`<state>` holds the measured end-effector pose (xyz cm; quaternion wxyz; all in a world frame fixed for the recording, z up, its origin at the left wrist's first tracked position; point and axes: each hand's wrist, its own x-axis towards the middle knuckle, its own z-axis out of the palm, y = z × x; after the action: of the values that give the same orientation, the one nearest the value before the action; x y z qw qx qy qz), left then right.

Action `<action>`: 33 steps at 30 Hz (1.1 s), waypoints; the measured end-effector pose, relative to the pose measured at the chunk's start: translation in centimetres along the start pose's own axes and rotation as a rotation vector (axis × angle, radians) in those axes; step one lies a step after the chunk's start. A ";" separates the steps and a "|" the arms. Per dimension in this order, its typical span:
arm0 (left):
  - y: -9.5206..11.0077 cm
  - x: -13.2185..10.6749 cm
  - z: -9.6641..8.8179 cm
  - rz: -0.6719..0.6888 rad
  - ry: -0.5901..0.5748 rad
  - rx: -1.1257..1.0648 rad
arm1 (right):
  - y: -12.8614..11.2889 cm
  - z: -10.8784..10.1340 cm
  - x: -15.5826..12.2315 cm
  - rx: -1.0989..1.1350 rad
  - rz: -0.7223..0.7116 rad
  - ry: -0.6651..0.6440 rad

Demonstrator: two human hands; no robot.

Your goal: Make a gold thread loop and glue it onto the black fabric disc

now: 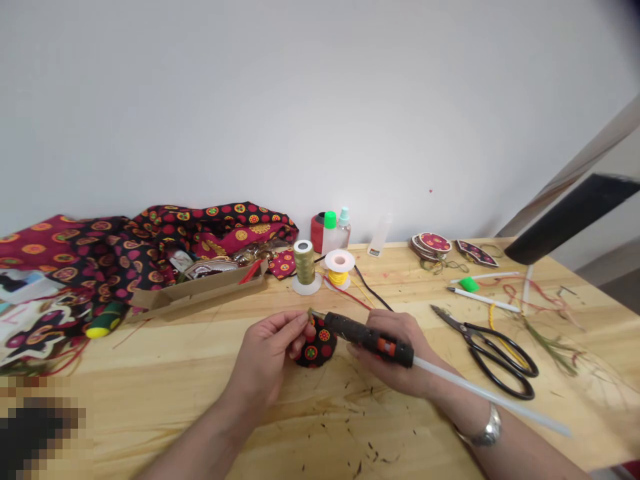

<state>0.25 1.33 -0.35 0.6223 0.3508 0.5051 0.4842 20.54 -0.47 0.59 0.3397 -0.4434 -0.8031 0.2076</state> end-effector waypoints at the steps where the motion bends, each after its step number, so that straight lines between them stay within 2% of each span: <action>1: 0.0 0.0 0.0 -0.009 -0.004 -0.012 | 0.0 0.0 0.0 0.001 -0.002 -0.013; 5: 0.1 -0.1 -0.1 -0.021 -0.034 -0.030 | 0.1 0.2 0.0 -0.018 0.022 -0.034; 11: 0.1 -0.1 -0.2 -0.042 -0.074 -0.051 | 0.3 0.0 -0.1 -0.020 0.036 0.008; 17: 0.1 -0.1 -0.1 -0.057 -0.111 -0.055 | 0.2 0.1 0.0 0.000 0.010 -0.040; 23: 0.1 -0.1 0.0 -0.071 -0.121 -0.058 | 0.4 0.0 -0.1 -0.022 0.055 0.036; 29: 0.1 0.1 -0.3 -0.100 -0.155 -0.112 | -0.1 -0.3 0.1 -0.012 -0.020 -0.025; 33: 0.0 0.0 -0.4 -0.158 -0.171 -0.165 | -0.1 -0.1 0.1 -0.019 0.004 -0.045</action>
<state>-0.12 1.36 -0.42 0.7261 0.2976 0.4347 0.4418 20.48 -0.44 0.73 0.3167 -0.4436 -0.8115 0.2107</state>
